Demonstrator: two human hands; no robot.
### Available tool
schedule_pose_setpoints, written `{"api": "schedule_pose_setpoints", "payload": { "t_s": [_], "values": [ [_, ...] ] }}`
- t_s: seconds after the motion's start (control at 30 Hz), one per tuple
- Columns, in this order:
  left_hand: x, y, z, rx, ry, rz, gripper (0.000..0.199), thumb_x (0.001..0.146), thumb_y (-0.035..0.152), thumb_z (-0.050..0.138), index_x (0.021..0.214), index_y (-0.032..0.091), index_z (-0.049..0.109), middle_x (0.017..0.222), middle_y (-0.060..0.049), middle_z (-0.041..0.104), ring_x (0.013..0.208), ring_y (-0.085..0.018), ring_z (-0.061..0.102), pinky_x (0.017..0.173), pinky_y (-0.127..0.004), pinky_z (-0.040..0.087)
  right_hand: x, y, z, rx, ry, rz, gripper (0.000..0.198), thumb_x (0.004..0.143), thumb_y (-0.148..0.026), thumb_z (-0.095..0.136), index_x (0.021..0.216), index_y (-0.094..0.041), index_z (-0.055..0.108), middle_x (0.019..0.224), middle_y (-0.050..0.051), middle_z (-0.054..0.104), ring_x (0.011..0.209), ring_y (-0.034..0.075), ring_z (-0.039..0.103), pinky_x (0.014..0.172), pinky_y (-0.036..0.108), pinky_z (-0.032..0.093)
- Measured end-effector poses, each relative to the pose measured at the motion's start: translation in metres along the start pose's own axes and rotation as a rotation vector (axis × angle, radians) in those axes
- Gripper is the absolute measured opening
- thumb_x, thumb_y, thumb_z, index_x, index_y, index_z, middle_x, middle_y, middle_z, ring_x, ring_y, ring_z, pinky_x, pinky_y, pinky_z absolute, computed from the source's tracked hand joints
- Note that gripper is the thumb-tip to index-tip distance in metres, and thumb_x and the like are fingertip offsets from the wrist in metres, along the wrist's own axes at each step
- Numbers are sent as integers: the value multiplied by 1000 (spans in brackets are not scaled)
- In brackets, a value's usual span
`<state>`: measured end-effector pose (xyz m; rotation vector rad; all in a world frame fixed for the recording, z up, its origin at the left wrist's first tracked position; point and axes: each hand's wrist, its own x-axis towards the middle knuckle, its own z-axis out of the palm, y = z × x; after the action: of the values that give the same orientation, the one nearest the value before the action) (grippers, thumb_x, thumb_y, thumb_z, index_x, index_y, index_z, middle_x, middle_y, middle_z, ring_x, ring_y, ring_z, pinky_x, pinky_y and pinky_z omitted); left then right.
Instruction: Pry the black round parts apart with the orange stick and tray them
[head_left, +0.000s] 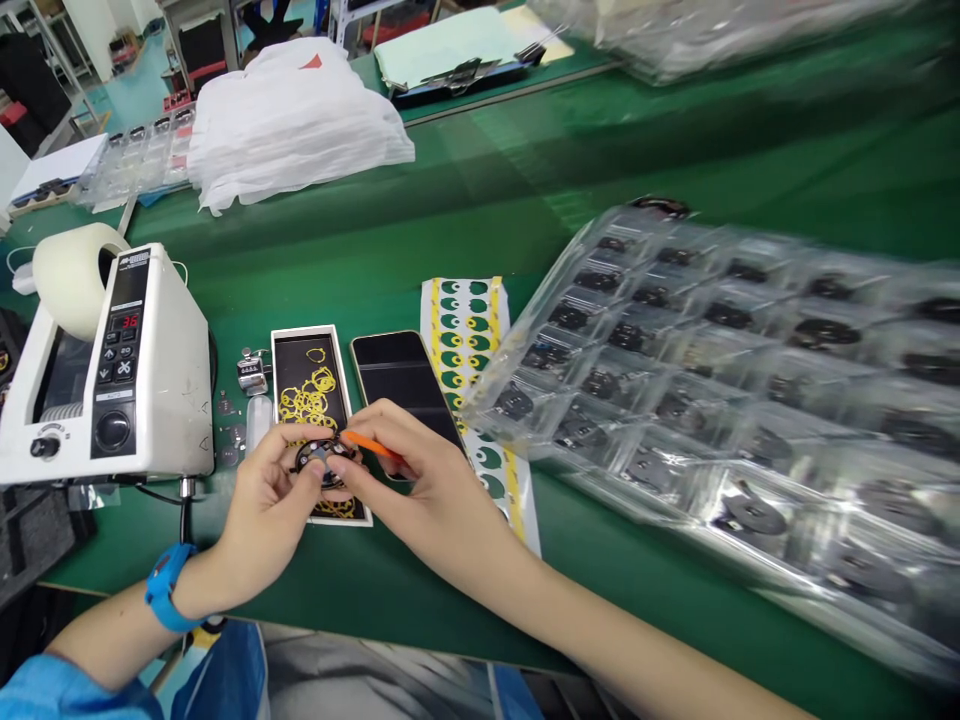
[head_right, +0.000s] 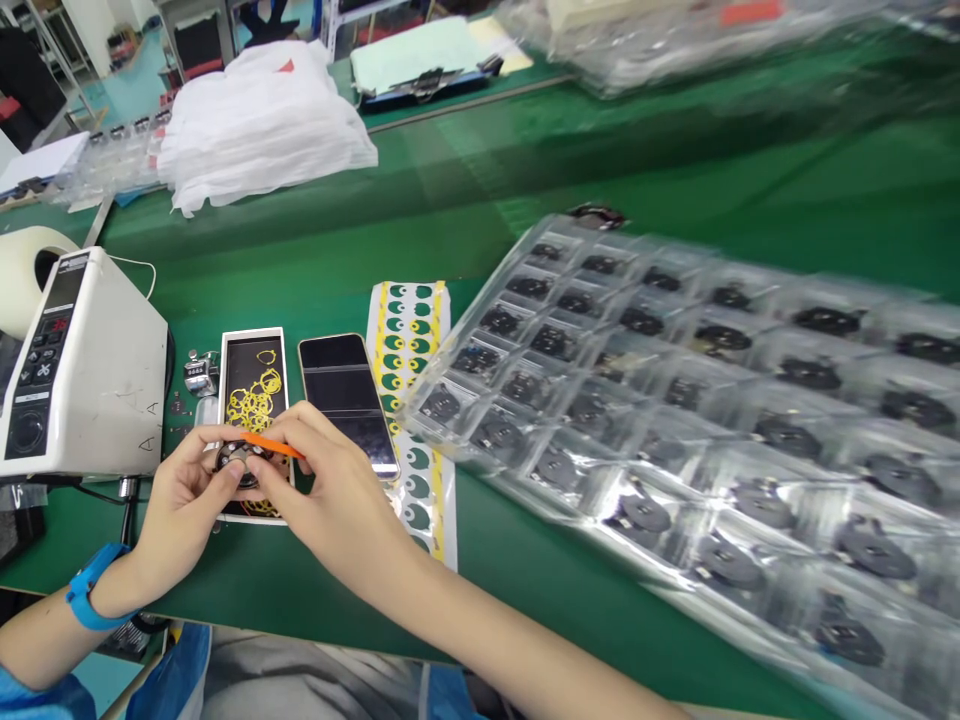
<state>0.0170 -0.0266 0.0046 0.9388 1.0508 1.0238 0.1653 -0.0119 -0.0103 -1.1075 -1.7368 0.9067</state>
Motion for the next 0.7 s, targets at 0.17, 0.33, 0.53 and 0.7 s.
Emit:
{"api": "schedule_pose_setpoints", "payload": {
  "t_s": [0.17, 0.33, 0.53, 0.7],
  "values": [
    [-1, -7, -2, 78, -22, 12, 27, 85, 39, 66, 100, 19, 55, 93, -4, 67, 80, -14, 67, 71, -26, 60, 0, 1, 0, -73, -18, -31, 24, 90, -17, 50, 69, -21, 40, 70, -2, 43, 57, 11, 43, 48, 23, 34],
    [-1, 2, -9, 375, -67, 148, 8, 90, 21, 53, 95, 18, 59, 87, -4, 65, 75, -13, 63, 65, -22, 54, -2, 1, -5, -187, -1, -184, 15, 89, -12, 48, 76, -20, 47, 73, 0, 51, 59, 12, 51, 49, 23, 38],
    [2, 13, -15, 877, -55, 610, 20, 80, 3, 51, 87, 17, 64, 83, -4, 63, 80, -16, 59, 71, -29, 49, -7, 0, -2, -588, 212, -559, 13, 92, -10, 47, 86, -16, 56, 74, 6, 63, 63, 15, 55, 53, 25, 42],
    [2, 12, -14, 850, 1, 508, 7, 75, 10, 57, 73, 17, 60, 69, -2, 62, 65, -15, 54, 60, -27, 43, -15, -5, 1, -686, 291, -784, 18, 94, -8, 45, 95, -12, 63, 74, 7, 68, 58, 15, 47, 50, 28, 35]
  ]
}}
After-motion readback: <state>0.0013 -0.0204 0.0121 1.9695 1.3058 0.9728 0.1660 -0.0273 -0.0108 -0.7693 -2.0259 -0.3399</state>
